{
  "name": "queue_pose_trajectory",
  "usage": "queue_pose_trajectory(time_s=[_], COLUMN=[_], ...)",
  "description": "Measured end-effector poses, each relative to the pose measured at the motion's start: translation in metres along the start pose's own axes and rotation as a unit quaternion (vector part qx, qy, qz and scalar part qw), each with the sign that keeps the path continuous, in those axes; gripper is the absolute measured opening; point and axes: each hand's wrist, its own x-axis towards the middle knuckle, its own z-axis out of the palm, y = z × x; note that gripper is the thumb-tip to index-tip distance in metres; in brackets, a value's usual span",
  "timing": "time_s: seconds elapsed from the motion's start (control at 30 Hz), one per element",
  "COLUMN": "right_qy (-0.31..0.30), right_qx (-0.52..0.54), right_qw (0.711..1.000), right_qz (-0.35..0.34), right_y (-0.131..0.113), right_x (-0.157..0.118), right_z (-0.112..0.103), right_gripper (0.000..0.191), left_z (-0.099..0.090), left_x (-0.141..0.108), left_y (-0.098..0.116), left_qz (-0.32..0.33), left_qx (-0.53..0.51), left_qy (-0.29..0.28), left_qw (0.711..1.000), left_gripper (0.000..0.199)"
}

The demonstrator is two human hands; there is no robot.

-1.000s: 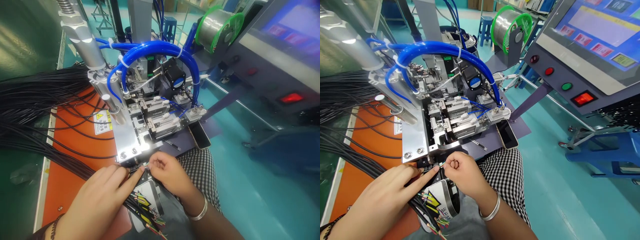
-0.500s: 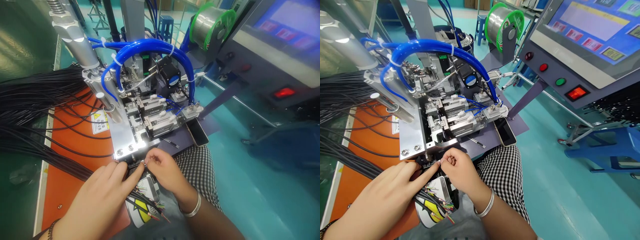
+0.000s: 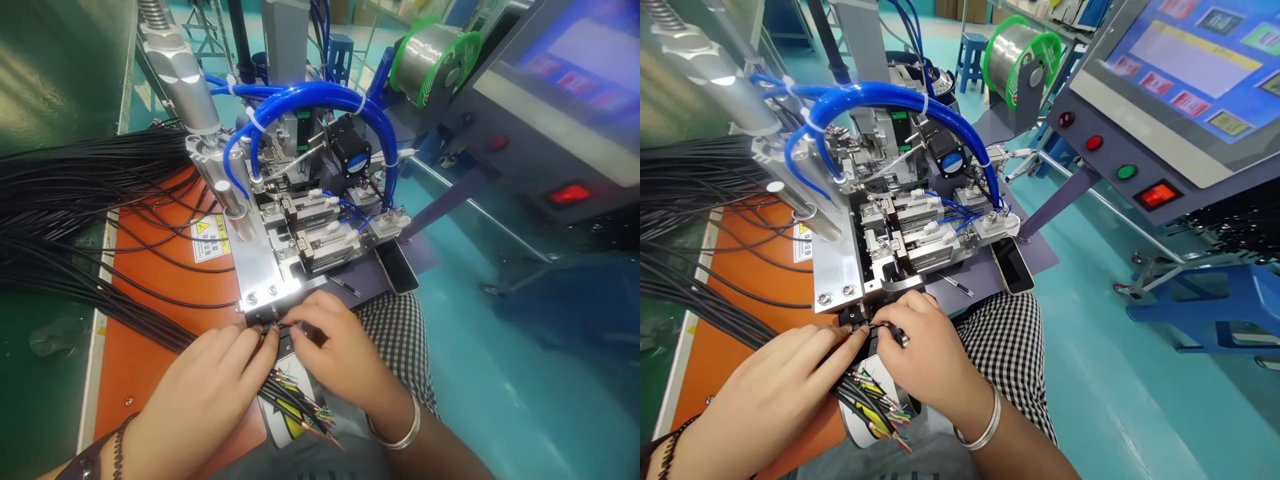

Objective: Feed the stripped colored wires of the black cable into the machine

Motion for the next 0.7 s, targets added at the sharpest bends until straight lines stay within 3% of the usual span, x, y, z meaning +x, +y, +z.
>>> queue_pose_trajectory(time_s=[0.13,0.23,0.4,0.6,0.67,0.7], right_qy=[0.024,0.027,-0.036,-0.036,-0.024,-0.014], right_qx=[-0.004,0.049,0.248,0.353,0.347,0.321], right_qw=[0.999,0.994,0.937,0.891,0.898,0.915], right_qz=[0.023,0.091,0.241,0.284,0.27,0.245], right_y=[0.0,0.005,0.015,0.02,0.021,0.022], right_x=[0.003,0.006,0.011,0.011,0.009,0.007], right_z=[0.006,0.007,0.01,0.017,0.016,0.015], right_gripper=[0.014,0.016,0.011,0.013,0.01,0.008], left_z=[-0.003,-0.006,-0.011,-0.012,-0.015,-0.016], left_x=[0.0,-0.001,-0.008,-0.013,-0.014,-0.015], left_y=[0.002,0.003,0.008,0.012,0.013,0.012], left_qz=[-0.001,-0.012,-0.027,-0.035,-0.034,-0.035], left_qx=[0.004,-0.02,-0.022,0.008,0.015,0.017], left_qy=[-0.007,-0.015,-0.012,-0.011,-0.012,-0.016], left_qw=[1.0,1.0,0.999,0.999,0.999,0.999], left_gripper=[0.033,0.035,0.043,0.049,0.05,0.052])
